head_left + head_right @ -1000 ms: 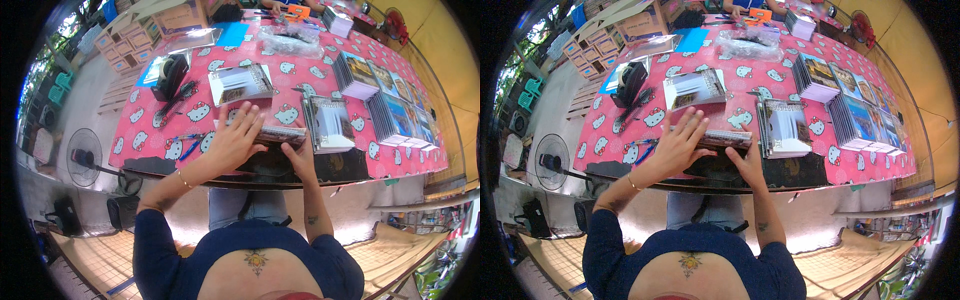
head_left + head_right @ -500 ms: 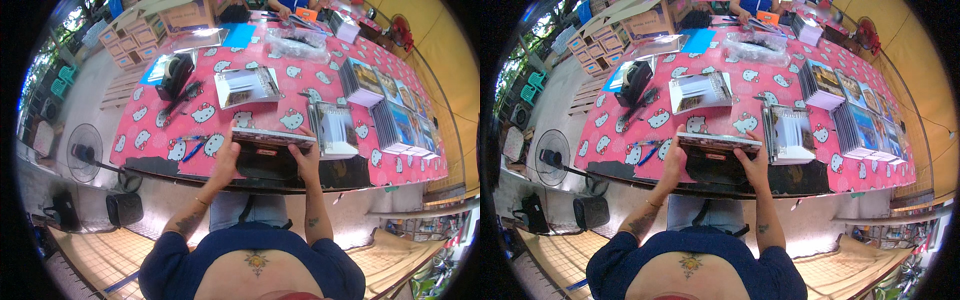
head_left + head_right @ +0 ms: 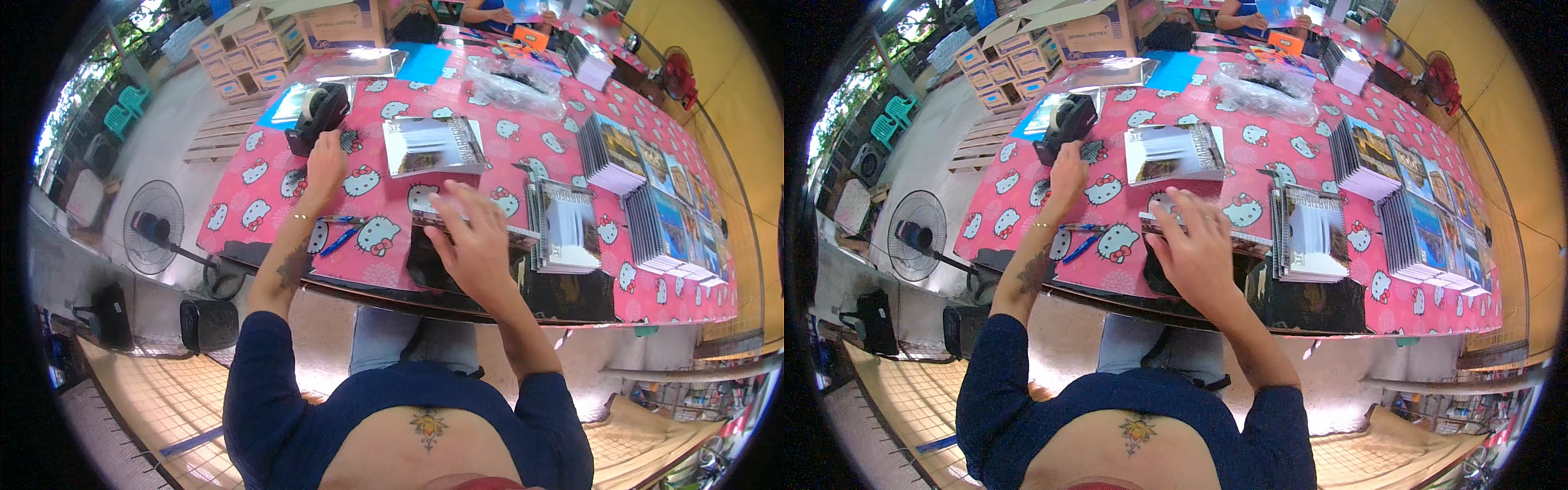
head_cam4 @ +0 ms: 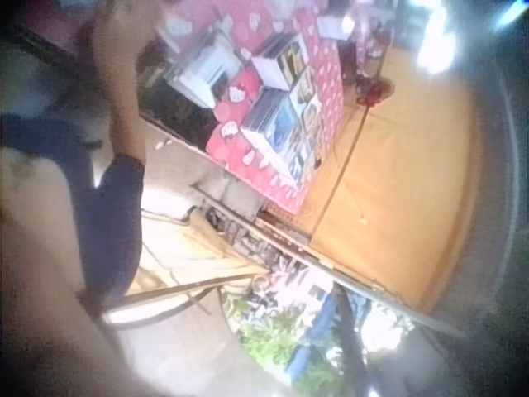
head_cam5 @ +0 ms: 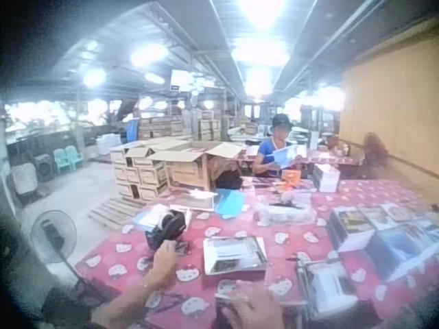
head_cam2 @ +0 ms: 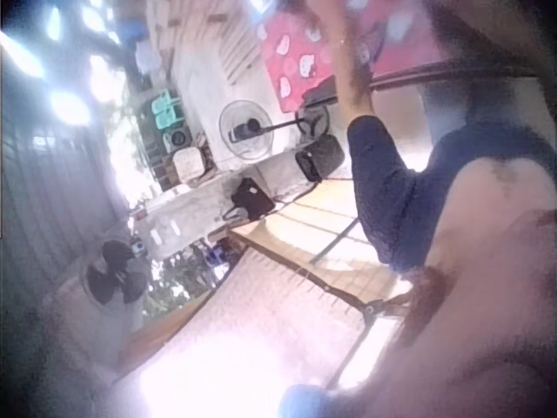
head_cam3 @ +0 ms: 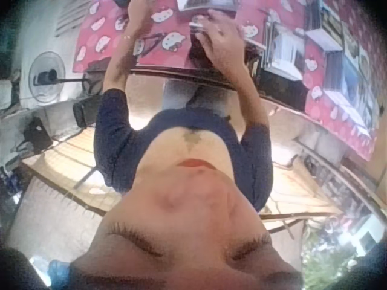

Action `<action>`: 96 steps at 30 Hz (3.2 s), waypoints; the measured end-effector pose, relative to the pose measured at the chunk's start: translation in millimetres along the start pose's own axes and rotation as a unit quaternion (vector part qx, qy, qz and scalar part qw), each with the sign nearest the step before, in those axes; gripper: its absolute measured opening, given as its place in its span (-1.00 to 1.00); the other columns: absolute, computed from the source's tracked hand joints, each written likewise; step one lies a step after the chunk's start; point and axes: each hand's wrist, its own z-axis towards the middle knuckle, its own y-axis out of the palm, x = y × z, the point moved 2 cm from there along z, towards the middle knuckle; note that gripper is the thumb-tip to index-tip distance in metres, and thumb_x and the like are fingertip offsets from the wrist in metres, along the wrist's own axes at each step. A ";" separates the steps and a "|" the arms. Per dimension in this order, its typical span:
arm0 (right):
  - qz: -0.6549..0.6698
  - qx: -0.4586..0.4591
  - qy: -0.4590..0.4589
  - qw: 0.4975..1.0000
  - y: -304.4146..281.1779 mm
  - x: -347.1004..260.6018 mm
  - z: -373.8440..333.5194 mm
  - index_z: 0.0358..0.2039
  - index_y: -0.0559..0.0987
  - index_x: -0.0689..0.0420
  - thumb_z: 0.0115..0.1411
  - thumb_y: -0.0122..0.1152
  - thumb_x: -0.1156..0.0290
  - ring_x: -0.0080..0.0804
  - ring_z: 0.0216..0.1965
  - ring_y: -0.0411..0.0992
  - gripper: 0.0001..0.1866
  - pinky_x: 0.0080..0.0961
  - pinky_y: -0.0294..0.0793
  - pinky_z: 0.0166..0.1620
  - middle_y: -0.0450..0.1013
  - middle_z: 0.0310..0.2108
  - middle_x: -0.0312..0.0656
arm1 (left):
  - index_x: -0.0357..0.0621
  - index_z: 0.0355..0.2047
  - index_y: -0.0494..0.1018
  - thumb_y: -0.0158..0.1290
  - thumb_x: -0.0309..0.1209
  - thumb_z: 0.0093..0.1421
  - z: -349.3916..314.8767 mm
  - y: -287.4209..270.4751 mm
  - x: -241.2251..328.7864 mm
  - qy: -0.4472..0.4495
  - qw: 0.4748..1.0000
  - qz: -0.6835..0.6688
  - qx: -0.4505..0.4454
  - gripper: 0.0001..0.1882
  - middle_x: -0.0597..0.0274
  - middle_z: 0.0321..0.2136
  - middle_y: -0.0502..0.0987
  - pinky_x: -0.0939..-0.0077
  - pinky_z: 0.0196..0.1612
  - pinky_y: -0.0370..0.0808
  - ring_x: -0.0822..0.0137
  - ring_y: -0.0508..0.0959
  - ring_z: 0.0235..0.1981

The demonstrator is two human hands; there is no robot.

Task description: The person is finishing spiral-bound notebooks by using blue-handled pliers to trim or crimp the ends of the wire binding and then stacking the completed notebooks on a table.

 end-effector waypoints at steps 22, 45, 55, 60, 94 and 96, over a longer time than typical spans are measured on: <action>0.058 -0.037 0.061 0.996 45.0 19.4 3.6 -0.28 0.60 0.04 0.20 0.22 0.33 -0.18 -0.35 0.54 -0.88 -0.24 0.47 -0.26 0.55 -0.39 -0.21 | -0.25 -0.29 0.56 0.23 -0.44 0.16 -60.3 -110.5 156.4 -0.050 0.928 -0.362 -0.070 -0.84 0.08 -0.42 0.58 0.38 -0.46 0.47 0.19 0.57 -0.53; 0.054 -0.111 0.072 0.990 18.2 26.0 2.9 -0.29 0.60 0.01 0.21 0.13 0.34 -0.10 -0.38 0.54 -0.88 -0.19 0.47 -0.32 0.52 -0.42 -0.18 | -0.41 0.33 0.06 -0.19 0.21 0.29 -134.2 -68.8 178.4 0.138 0.980 -0.008 -0.145 -0.07 -0.24 0.39 -0.02 -0.46 0.30 -0.32 -0.24 -0.06 0.42; -0.040 -0.133 0.048 0.989 -10.7 51.8 -15.4 -0.12 0.59 -0.03 0.19 0.19 0.34 -0.18 -0.35 0.54 -0.77 -0.24 0.42 -0.27 0.56 -0.38 -0.22 | -0.23 0.34 0.13 -0.12 0.20 0.25 -83.3 -83.9 188.6 0.149 0.982 0.025 -0.118 -0.12 -0.09 0.40 0.05 -0.34 0.33 -0.19 -0.02 0.00 0.44; 0.006 -0.162 0.047 0.986 -9.4 53.9 -23.8 -0.14 0.59 -0.02 0.18 0.21 0.35 -0.15 -0.38 0.52 -0.78 -0.23 0.40 -0.30 0.55 -0.39 -0.20 | -0.33 0.34 0.08 -0.17 0.19 0.29 -128.9 -80.0 186.9 0.249 0.945 -0.046 -0.206 -0.11 -0.19 0.38 0.06 -0.31 0.34 -0.18 -0.13 -0.01 0.42; 0.451 0.058 0.313 0.834 16.0 103.3 -106.7 0.15 0.39 0.14 0.13 0.39 0.58 -0.60 -0.21 0.45 -0.42 -0.60 0.47 -0.12 0.46 -0.24 -0.31 | -0.29 0.35 0.09 -0.13 0.12 0.29 -85.4 -95.2 240.7 0.355 0.904 -0.024 -0.235 -0.16 -0.05 0.38 0.10 -0.16 0.39 -0.14 0.04 0.02 0.43; 0.452 0.055 0.314 0.834 20.5 99.3 -98.8 0.14 0.38 0.13 0.13 0.38 0.58 -0.62 -0.24 0.45 -0.43 -0.63 0.45 -0.15 0.45 -0.27 -0.33 | -0.30 0.35 0.09 -0.10 0.13 0.27 -44.9 -92.3 236.1 0.316 0.930 0.006 -0.188 -0.14 -0.04 0.37 0.11 -0.16 0.39 -0.14 0.06 0.02 0.44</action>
